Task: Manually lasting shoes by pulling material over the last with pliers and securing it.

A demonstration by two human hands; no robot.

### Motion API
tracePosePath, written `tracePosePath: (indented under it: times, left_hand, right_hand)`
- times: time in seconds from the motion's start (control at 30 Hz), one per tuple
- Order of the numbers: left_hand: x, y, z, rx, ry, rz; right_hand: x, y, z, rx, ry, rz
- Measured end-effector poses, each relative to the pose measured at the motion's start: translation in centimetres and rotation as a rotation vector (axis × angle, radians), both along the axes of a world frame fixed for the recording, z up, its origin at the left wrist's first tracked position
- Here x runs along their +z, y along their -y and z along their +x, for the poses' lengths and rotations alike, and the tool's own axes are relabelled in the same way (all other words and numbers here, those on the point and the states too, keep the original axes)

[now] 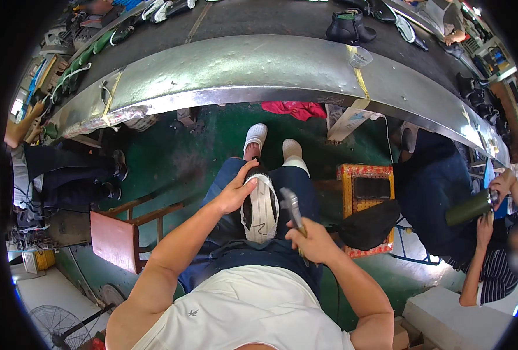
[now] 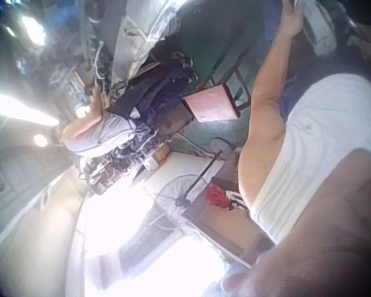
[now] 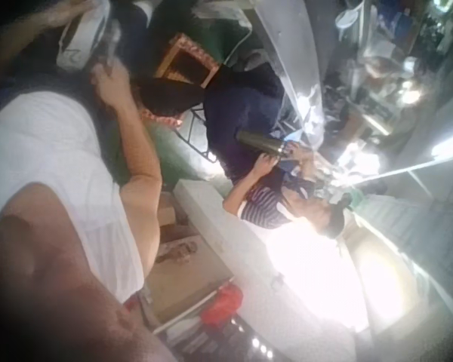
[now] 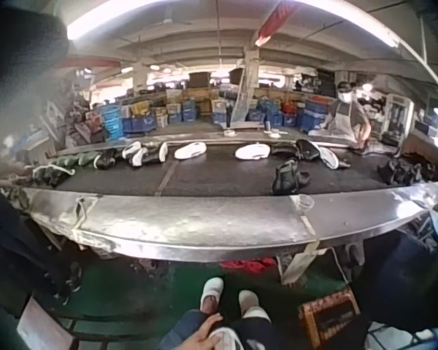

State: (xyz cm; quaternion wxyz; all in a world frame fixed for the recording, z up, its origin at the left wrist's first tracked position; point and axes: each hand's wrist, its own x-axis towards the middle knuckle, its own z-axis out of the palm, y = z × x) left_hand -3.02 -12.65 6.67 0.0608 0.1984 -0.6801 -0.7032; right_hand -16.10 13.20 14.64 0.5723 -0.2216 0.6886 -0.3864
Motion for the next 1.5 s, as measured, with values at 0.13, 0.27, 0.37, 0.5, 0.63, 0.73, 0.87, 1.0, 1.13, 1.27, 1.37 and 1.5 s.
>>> tracePosePath:
  times: [0.13, 0.27, 0.37, 0.5, 0.63, 0.73, 0.87, 1.0, 1.13, 1.27, 1.37, 1.5]
  left_hand:
    - [-0.3, -0.3, -1.1, -0.036, 0.032, -0.026]
    - [-0.4, -0.3, -1.4, -0.016, 0.043, 0.039]
    - [-1.0, 0.0, -1.2, -0.041, 0.068, 0.032]
    - [-0.8, 0.4, -1.4, -0.024, 0.091, 0.227]
    - [-2.1, 0.2, -2.3, -0.057, 0.094, 0.108]
    - [-3.5, 0.5, -2.8, -0.122, 0.08, -0.082]
    - [-1.2, 0.7, -3.2, -0.096, 0.13, 0.065]
    - [-3.1, 0.8, -3.8, -0.062, 0.021, 0.221]
    - [-3.8, 0.9, -4.2, -0.036, 0.051, 0.232]
    - [-1.4, 0.5, -1.7, 0.071, -0.031, 0.34]
    - [2.3, -0.5, 0.4, 0.03, -0.118, -0.05]
    - [6.3, -2.3, 2.7, -0.015, -0.138, -0.32]
  right_hand:
    - [-0.7, 2.1, 0.2, 0.081, 0.1, -0.048]
    - [-2.0, 4.7, 0.1, -0.222, 0.137, -0.128]
    - [-1.9, 5.2, -1.8, -0.477, 0.16, -0.283]
    - [-0.3, 4.2, -2.6, -0.139, 0.223, -0.125]
    - [-1.9, 4.5, -2.0, -0.014, 0.263, -0.041]
    - [-1.9, 5.5, -3.1, -0.035, 0.227, -0.08]
    - [-0.3, 7.3, -5.3, 0.084, 0.301, 0.122]
    - [-4.8, 6.1, -4.0, 0.336, -0.528, -0.08]
    - [-6.3, 5.7, -3.3, 0.122, -0.81, -0.177]
    - [1.8, 6.4, -9.5, 0.442, -0.061, -0.053]
    - [7.7, 10.5, -13.1, 0.17, -0.572, -0.16]
    - [10.0, 18.5, -19.4, 0.194, -1.252, -0.234]
